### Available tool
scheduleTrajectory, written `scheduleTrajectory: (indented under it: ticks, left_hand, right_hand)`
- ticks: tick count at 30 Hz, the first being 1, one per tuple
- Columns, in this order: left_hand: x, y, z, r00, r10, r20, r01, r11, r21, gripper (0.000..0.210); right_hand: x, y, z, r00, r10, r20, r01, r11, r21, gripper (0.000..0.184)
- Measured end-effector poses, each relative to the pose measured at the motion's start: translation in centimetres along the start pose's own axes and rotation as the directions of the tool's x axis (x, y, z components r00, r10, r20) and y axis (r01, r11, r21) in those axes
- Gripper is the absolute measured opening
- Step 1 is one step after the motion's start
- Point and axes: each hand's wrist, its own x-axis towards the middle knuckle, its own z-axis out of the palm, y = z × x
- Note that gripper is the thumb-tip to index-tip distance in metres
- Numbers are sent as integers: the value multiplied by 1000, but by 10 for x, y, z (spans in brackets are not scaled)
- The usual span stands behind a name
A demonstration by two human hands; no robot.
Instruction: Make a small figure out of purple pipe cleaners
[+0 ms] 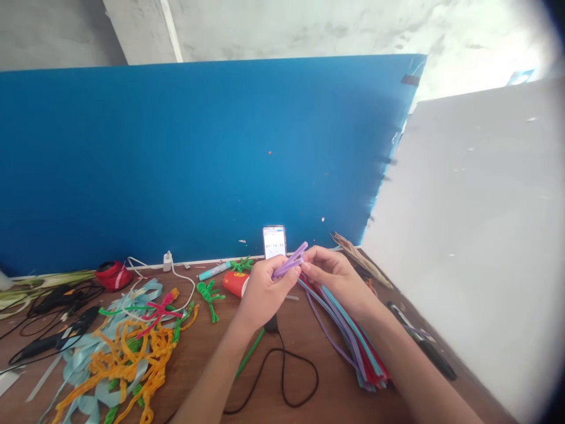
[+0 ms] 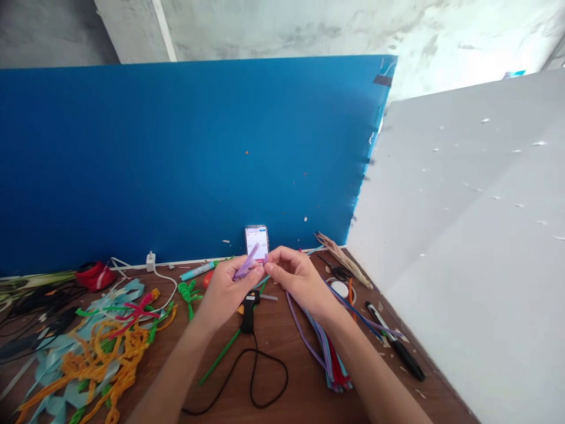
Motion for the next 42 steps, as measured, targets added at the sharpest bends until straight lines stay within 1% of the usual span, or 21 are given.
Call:
scheduleTrajectory:
  ticks: [2,5,7,8,10,12,13,14,17,18,20,23,26,29,31,32,34,36,38,40,42]
  left_hand:
    - [0,0,2,998,-66,-5,65,992,-108,29]
    - [-1,1,7,978,-210,18,204,926,-319,30]
    - [-2,1,9,955,-286,76,286,829,-480,28]
    - [-3,2,10,946,-307,106,313,771,-555,27]
    - [-4,2,11,932,-330,151,342,659,-670,25]
    - [-5,2,12,927,-336,165,346,601,-720,26]
    - [-4,2,12,930,-333,158,339,607,-719,26]
    - [-4,2,12,935,-325,140,326,636,-699,27]
    - [-3,3,12,964,-266,10,232,818,-526,27]
    - [-3,3,12,974,-224,-40,184,878,-442,27]
    - [-4,3,12,987,-124,-101,91,954,-285,26]
    - [-5,2,11,994,-24,-109,10,991,-130,27]
    - [-6,0,9,993,7,-119,-12,999,-45,29]
    - [-6,-1,7,991,22,-132,-22,1000,0,29]
    - [-6,-1,6,992,12,-129,-10,1000,13,30]
    - [-5,-1,7,992,1,-125,0,1000,12,31]
    - [-5,0,7,993,-25,-118,25,1000,-5,31]
    - [-5,2,6,992,-60,-115,54,997,-49,31]
    - [-5,4,6,988,-117,-98,103,985,-138,32]
    - [-5,6,4,980,-191,-50,173,951,-256,32]
    - [-5,7,3,969,-246,7,233,905,-355,32]
  right_hand:
    - [0,1,1,998,-59,21,60,996,-61,23]
    - [0,2,3,976,-218,21,215,939,-268,18]
    - [0,3,4,942,-336,24,319,867,-383,16]
    - [-1,4,5,923,-383,39,364,836,-411,17]
    - [-1,5,5,890,-451,75,439,796,-418,19]
    - [-2,5,5,878,-472,84,462,789,-404,20]
    - [-2,4,4,887,-456,69,446,811,-378,18]
    - [-3,3,4,906,-420,47,411,850,-329,15]
    - [-2,3,2,970,-244,7,244,966,-88,18]
    - [-2,3,1,982,-191,5,191,981,-11,21]
    - [-1,5,1,993,-117,7,115,988,98,25]
    - [0,6,0,999,-49,11,46,980,192,20]
    - [0,5,-1,999,-24,32,17,977,213,17]
    - [-1,2,-3,996,-66,54,56,984,170,16]
    - [-1,-1,-4,991,-123,49,121,992,41,13]
    - [-2,-2,-5,986,-160,51,163,984,-77,10]
    - [-3,-3,-6,965,-254,72,264,912,-313,6]
    - [-3,0,-8,930,-350,112,359,798,-483,8]
    - [-2,4,-9,885,-434,168,444,682,-581,9]
    - [-1,9,-11,834,-500,234,517,561,-646,10]
    - [-2,11,-11,789,-543,286,554,429,-714,11]
